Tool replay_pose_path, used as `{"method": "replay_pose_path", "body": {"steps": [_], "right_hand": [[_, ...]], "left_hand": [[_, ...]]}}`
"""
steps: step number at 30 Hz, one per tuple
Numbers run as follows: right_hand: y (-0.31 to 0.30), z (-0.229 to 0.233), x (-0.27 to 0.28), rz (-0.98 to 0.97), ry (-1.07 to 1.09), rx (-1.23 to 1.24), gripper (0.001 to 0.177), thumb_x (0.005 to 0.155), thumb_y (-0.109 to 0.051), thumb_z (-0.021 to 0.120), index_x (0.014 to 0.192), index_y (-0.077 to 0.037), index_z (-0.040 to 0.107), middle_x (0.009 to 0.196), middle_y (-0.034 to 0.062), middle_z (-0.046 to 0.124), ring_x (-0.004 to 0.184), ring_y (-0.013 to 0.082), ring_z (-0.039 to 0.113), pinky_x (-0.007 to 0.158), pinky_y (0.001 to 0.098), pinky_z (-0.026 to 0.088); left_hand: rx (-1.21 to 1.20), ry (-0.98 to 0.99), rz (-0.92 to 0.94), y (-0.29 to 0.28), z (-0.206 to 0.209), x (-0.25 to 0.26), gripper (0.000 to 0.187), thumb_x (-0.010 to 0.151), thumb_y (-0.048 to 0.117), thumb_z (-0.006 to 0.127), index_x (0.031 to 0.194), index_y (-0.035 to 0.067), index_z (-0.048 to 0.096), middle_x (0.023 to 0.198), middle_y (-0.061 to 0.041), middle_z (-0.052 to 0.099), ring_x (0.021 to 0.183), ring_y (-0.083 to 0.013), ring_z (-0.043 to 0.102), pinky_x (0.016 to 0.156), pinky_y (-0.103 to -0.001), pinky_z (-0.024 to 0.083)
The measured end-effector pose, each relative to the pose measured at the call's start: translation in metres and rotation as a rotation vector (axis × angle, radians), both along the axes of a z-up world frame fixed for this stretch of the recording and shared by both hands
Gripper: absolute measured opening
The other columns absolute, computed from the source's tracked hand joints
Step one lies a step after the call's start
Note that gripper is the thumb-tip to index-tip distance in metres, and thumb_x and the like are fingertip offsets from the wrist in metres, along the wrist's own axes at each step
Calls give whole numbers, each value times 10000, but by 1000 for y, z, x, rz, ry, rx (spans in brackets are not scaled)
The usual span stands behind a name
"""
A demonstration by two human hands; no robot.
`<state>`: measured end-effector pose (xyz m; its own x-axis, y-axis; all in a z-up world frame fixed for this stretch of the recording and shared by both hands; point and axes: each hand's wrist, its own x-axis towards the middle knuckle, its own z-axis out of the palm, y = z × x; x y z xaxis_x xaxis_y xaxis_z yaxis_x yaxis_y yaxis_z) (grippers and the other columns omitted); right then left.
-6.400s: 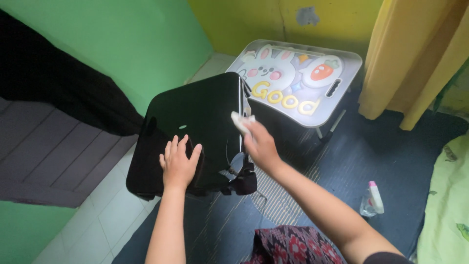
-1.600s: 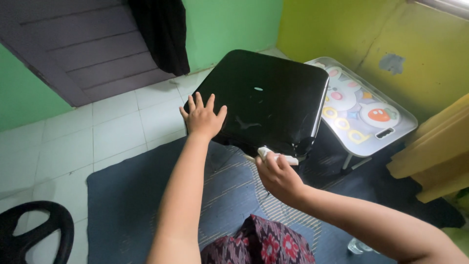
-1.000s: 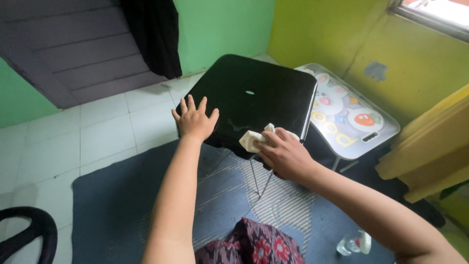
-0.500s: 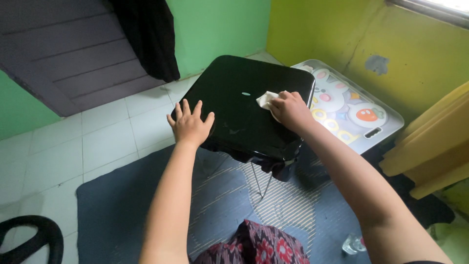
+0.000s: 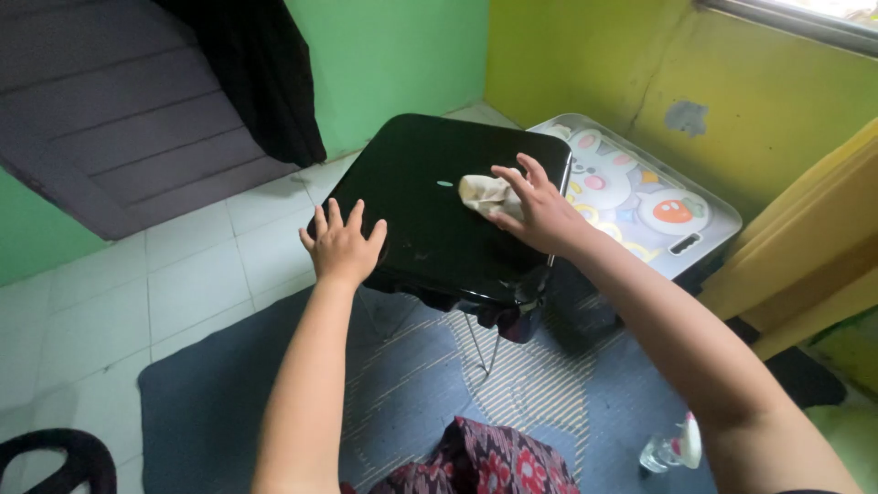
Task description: Cleaning a black foldable table using a spray and a white cleaning cloth.
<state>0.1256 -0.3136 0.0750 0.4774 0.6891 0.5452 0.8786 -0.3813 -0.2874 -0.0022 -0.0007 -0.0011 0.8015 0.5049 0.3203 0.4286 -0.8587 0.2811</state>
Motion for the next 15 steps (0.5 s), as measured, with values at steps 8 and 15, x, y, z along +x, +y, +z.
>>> {"method": "replay_pose_path", "body": {"steps": [8,15], "right_hand": [[-66,2,-55,209,-184,-184,495,905,-293,738,1347,-109,614,1457,161,556,1380,381,512,1177,506,387],[-89,-29,-88,244,-101,-210,433,860,-341,752,1146,-32,654,1379,191,595,1365,344,520,1181,528,355]], "left_hand": [[-5,-12,-15,6,-4,3,672,954,635,438,1523,279,477,1649,-176,266,1531,-412,169,1164,-708,66],[-53,-67,-97,1,9,-13,698,963,698,408,1476,244,543,1667,-144,300,1556,-374,201,1171,-740,32]]}}
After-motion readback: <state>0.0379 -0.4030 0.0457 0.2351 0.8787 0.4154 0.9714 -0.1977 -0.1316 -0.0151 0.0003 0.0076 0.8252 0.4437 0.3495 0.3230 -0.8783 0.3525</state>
